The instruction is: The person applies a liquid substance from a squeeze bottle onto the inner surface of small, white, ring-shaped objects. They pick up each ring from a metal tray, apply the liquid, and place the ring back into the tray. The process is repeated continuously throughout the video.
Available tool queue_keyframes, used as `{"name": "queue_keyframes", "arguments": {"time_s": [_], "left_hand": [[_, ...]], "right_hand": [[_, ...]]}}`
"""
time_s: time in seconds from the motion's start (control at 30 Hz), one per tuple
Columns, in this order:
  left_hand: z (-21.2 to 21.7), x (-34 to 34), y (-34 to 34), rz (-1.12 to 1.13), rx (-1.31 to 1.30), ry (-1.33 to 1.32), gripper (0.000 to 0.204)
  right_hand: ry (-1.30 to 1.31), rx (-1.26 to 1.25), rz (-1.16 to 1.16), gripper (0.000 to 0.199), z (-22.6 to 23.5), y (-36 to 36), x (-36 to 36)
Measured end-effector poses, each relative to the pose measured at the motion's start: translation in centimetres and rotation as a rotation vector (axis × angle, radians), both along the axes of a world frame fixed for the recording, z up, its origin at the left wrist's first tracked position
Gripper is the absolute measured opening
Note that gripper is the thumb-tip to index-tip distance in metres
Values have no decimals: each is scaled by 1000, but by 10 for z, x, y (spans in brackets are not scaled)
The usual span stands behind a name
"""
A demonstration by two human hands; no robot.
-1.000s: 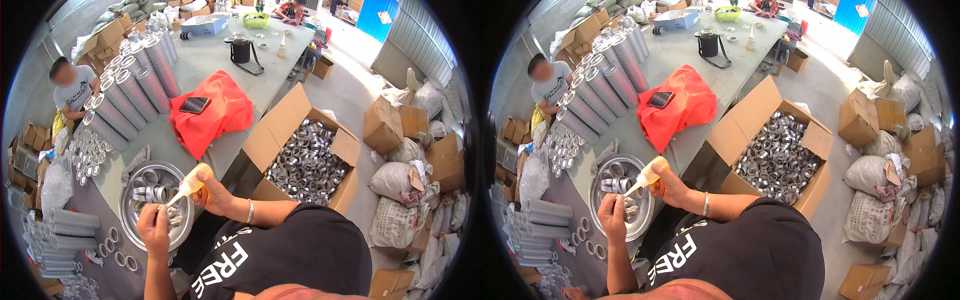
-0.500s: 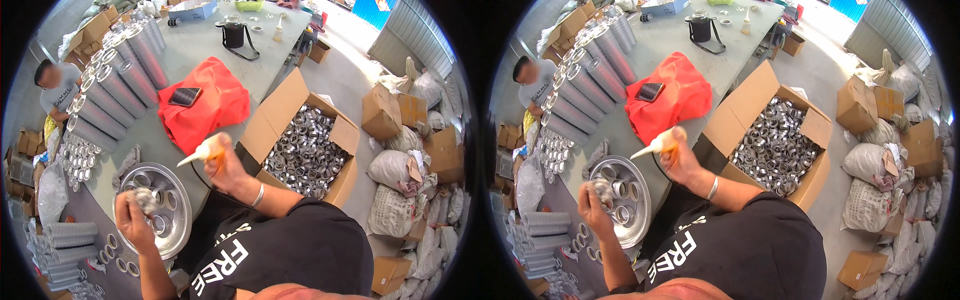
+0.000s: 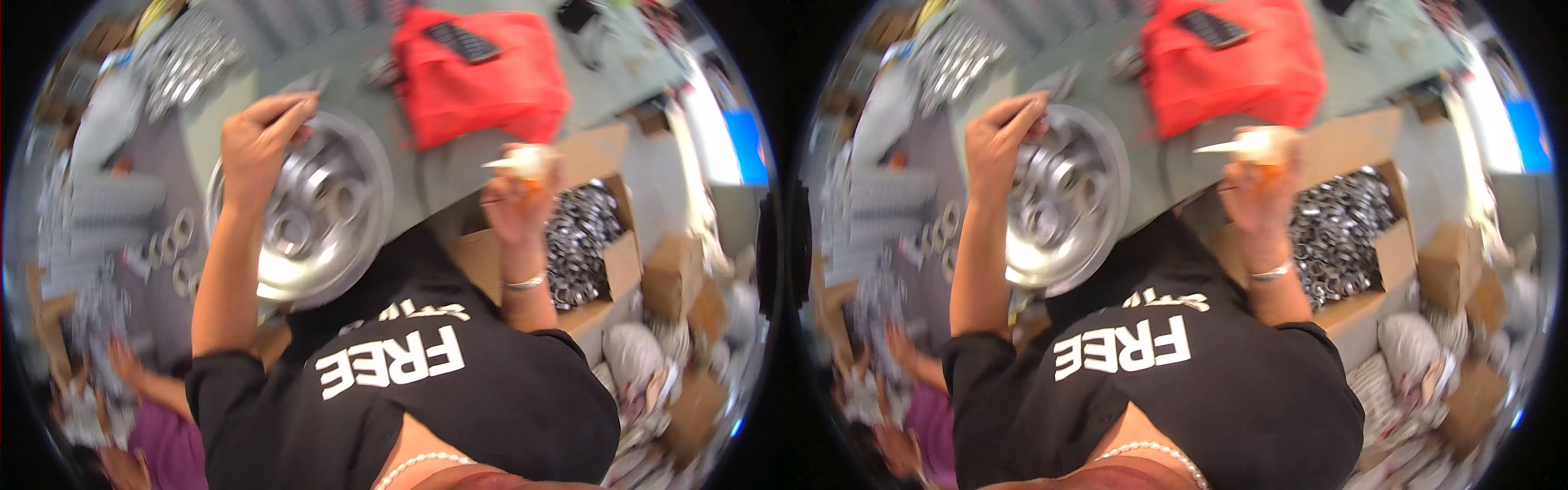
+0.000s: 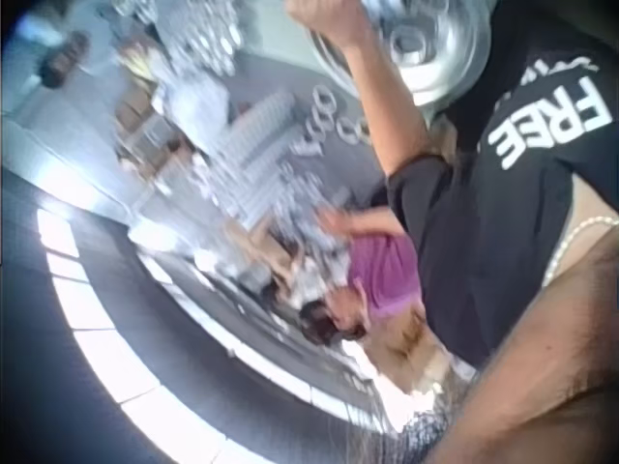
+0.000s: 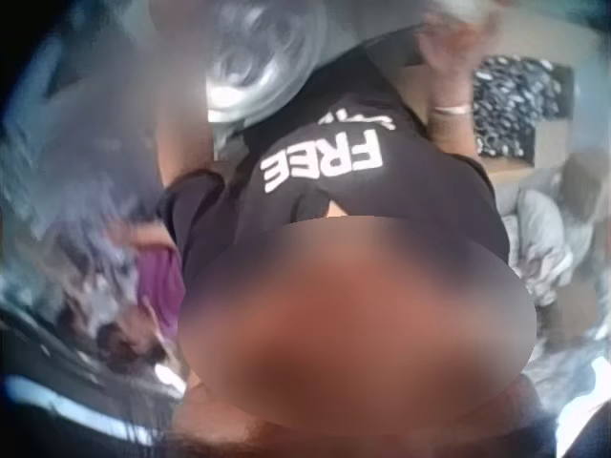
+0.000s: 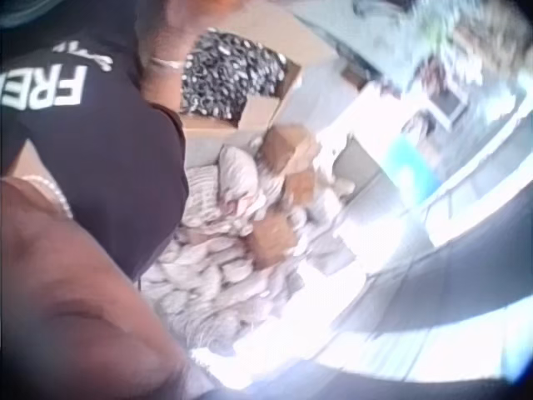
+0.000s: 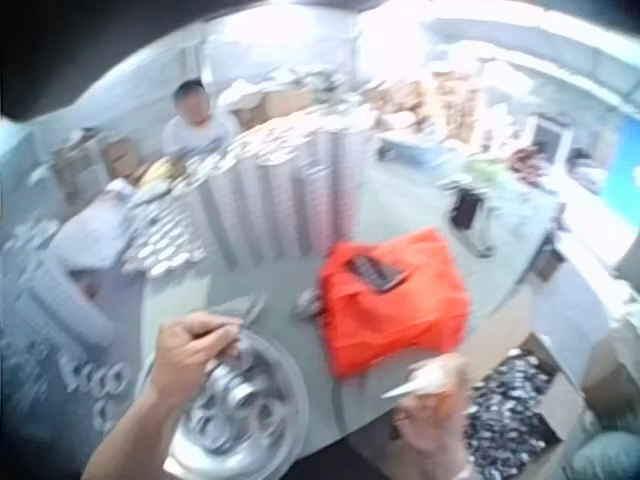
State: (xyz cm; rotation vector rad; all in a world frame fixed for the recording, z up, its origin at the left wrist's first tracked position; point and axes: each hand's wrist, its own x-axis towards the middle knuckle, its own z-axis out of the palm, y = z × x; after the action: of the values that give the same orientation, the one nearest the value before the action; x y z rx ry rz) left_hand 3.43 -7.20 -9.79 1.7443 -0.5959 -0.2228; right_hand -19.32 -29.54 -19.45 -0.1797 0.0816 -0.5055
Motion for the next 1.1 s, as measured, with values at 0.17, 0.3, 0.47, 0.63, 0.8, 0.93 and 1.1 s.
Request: {"name": "queue_keyframes", "arguments": {"time_s": [0.17, 0.3, 0.47, 0.63, 0.8, 0.93, 1.1], "left_hand": [[-13, -11, 89, 116, 302, 44, 20], [-32, -58, 111, -123, 763, -336, 57], [-44, -79, 111, -113, 1065, -371, 74], [-30, -73, 109, -277, 1021, -393, 66], [-26, -64, 114, -312, 1007, -330, 62], [-5, -86, 120, -109, 589, 74, 60], [-18, -127, 120, -198, -196, 580, 69]], "right_hand": [[-9, 17, 5, 48, -5, 2, 1], [10, 32, 89, 58, -16, 14, 12], [136, -61, 29, 56, 11, 38, 28], [75, -120, 1, 52, 22, 36, 14], [53, -97, 3, 52, 19, 39, 5], [12, -90, 35, 57, 28, 43, 4], [69, -210, -31, 66, 44, 55, 8]]}}
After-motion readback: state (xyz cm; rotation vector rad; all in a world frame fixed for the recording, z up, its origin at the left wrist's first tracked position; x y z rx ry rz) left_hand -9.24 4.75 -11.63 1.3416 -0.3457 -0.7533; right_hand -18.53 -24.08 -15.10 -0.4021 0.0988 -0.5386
